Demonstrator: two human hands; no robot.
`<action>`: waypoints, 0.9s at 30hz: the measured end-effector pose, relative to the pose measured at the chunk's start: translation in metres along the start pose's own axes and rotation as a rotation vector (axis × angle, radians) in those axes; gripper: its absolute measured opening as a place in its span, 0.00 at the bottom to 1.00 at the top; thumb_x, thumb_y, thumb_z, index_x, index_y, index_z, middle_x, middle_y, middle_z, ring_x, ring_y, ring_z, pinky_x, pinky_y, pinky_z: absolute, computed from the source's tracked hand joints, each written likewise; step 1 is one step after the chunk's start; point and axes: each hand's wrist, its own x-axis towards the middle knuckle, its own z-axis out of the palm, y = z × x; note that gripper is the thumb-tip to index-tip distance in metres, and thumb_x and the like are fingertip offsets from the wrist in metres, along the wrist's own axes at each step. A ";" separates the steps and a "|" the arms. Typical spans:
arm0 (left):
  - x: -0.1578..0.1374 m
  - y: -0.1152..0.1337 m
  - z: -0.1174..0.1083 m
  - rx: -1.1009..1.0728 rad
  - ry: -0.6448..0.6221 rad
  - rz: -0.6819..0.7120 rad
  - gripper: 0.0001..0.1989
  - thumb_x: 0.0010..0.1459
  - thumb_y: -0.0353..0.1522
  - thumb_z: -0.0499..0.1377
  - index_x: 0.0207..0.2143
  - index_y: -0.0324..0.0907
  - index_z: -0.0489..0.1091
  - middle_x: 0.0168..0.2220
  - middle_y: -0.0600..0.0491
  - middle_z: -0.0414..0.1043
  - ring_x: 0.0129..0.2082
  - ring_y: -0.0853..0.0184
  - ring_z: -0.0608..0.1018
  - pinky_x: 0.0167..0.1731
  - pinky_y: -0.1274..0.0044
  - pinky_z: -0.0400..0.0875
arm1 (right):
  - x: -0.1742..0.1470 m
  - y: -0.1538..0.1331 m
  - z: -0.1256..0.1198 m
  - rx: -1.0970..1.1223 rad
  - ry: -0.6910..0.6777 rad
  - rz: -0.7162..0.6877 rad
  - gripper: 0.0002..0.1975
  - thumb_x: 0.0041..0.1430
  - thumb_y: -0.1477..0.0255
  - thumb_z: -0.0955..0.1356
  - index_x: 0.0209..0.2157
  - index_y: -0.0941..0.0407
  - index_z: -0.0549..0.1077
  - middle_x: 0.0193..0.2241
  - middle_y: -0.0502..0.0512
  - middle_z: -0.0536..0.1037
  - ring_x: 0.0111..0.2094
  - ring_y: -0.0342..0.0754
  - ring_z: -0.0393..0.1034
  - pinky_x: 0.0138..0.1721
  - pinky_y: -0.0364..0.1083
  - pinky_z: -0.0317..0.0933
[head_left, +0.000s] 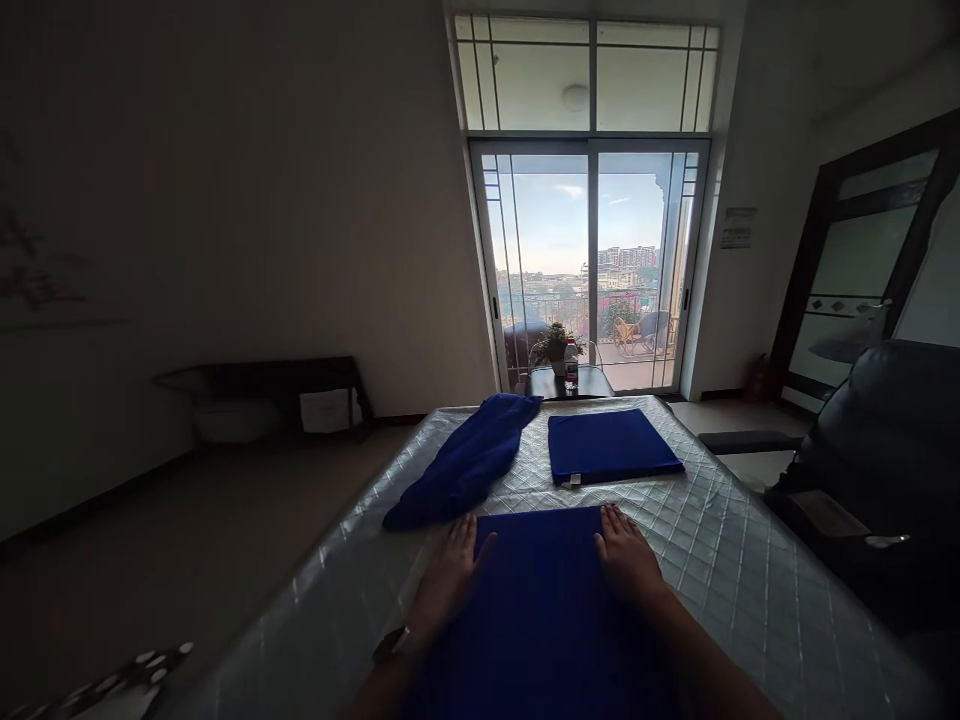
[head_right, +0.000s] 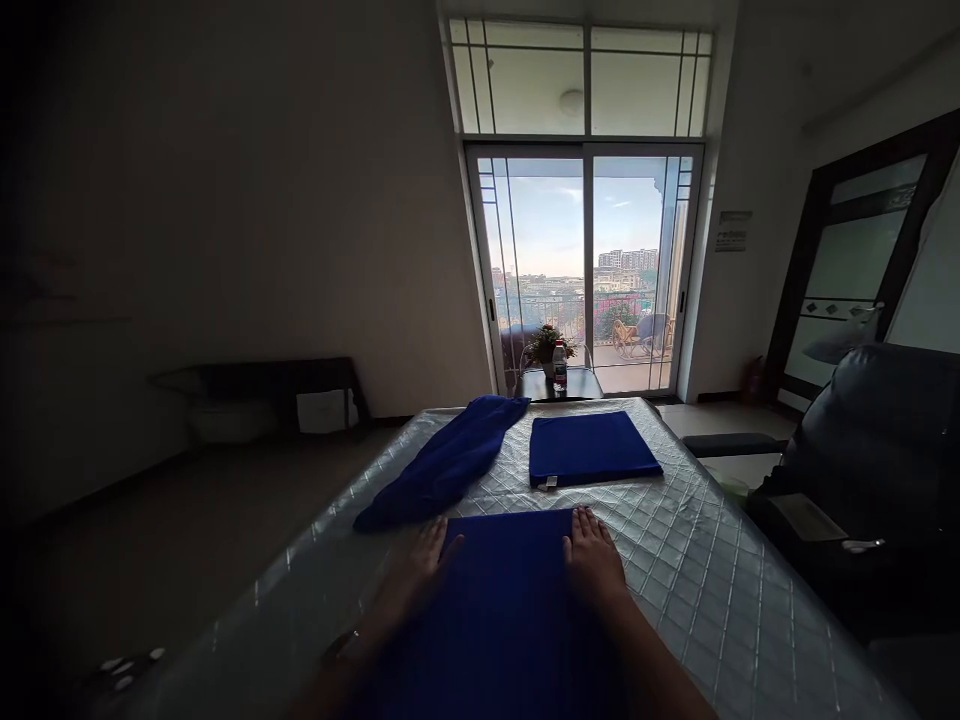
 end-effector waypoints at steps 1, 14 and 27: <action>-0.001 -0.001 -0.001 -0.004 0.009 -0.005 0.43 0.67 0.55 0.36 0.67 0.29 0.55 0.71 0.35 0.55 0.71 0.54 0.59 0.69 0.60 0.55 | 0.000 0.000 0.001 -0.011 -0.001 0.002 0.34 0.69 0.63 0.49 0.70 0.66 0.49 0.72 0.62 0.49 0.73 0.50 0.39 0.71 0.52 0.37; -0.010 0.009 -0.017 -0.026 -0.010 -0.015 0.46 0.66 0.56 0.36 0.68 0.27 0.55 0.71 0.35 0.53 0.71 0.52 0.58 0.69 0.60 0.54 | -0.001 -0.004 -0.001 -0.043 -0.019 0.008 0.34 0.69 0.62 0.48 0.70 0.66 0.50 0.72 0.62 0.50 0.73 0.50 0.39 0.71 0.51 0.36; -0.013 0.014 -0.027 -0.028 -0.068 -0.024 0.46 0.66 0.54 0.35 0.68 0.23 0.51 0.72 0.35 0.50 0.73 0.52 0.54 0.70 0.61 0.51 | -0.028 -0.021 -0.017 -0.084 0.085 -0.008 0.31 0.68 0.68 0.51 0.68 0.67 0.55 0.71 0.66 0.54 0.73 0.52 0.42 0.71 0.55 0.40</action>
